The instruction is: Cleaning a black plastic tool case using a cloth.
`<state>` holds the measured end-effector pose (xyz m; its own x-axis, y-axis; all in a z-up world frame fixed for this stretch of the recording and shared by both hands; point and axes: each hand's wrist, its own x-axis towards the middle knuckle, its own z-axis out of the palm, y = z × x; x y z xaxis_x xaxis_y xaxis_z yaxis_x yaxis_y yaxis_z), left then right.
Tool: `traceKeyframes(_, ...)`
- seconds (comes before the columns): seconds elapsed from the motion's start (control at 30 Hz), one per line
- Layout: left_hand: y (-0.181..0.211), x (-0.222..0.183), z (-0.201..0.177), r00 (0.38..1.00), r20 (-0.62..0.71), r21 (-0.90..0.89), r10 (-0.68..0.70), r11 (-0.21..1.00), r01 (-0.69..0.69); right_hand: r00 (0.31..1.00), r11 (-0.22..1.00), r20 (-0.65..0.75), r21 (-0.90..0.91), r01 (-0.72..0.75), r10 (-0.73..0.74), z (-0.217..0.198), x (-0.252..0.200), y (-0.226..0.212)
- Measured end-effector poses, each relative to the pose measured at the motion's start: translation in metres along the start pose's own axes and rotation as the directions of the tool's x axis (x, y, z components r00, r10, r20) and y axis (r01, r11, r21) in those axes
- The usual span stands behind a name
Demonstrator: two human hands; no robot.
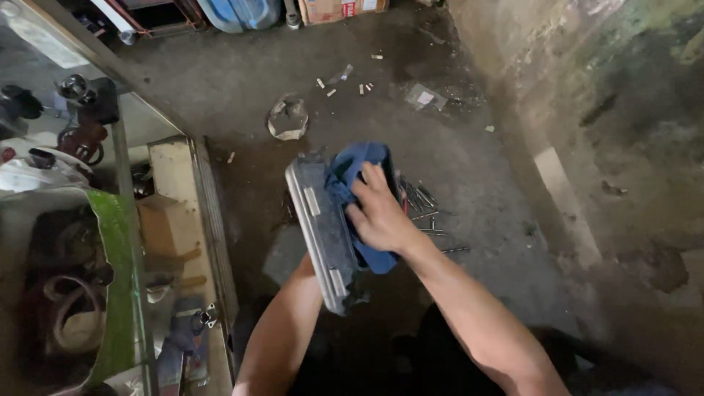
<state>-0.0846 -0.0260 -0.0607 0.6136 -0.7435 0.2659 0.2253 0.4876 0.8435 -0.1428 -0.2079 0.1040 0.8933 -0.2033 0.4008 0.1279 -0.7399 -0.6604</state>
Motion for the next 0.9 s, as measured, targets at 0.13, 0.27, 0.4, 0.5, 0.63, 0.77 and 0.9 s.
traceKeyframes(0.13,0.022,0.036,0.037,1.000,0.008,-0.131,-0.017,0.991,0.018,0.991,0.976,0.119,0.216,0.034,-0.061,-0.005,0.000,-0.004)
traceKeyframes(0.27,0.034,0.040,0.034,0.999,0.025,-0.247,-0.039,0.968,0.043,0.950,0.862,0.077,0.404,-0.306,0.302,0.001,0.005,-0.008)
traceKeyframes(0.4,0.014,0.036,0.022,0.996,0.043,-0.383,-0.072,0.920,0.083,0.797,0.416,0.138,0.794,-0.444,0.588,-0.006,0.012,-0.014)
traceKeyframes(0.5,-0.045,0.041,-0.016,0.992,0.069,-0.476,-0.102,0.871,0.122,0.690,0.186,0.268,0.841,-0.508,0.673,0.003,0.008,-0.010)
traceKeyframes(0.63,-0.097,0.054,-0.025,0.988,0.098,-0.584,-0.121,0.797,0.155,0.721,0.422,0.201,0.696,-0.582,0.663,0.016,-0.004,0.007)
traceKeyframes(0.77,-0.082,0.056,-0.022,0.983,0.123,-0.669,-0.135,0.720,0.183,0.831,0.631,0.069,0.617,-0.470,0.552,0.070,-0.026,0.054)
traceKeyframes(0.9,0.041,0.053,0.062,0.984,0.100,-0.652,-0.149,0.737,0.178,0.867,0.564,0.092,0.725,-0.395,0.489,0.031,-0.012,0.020)
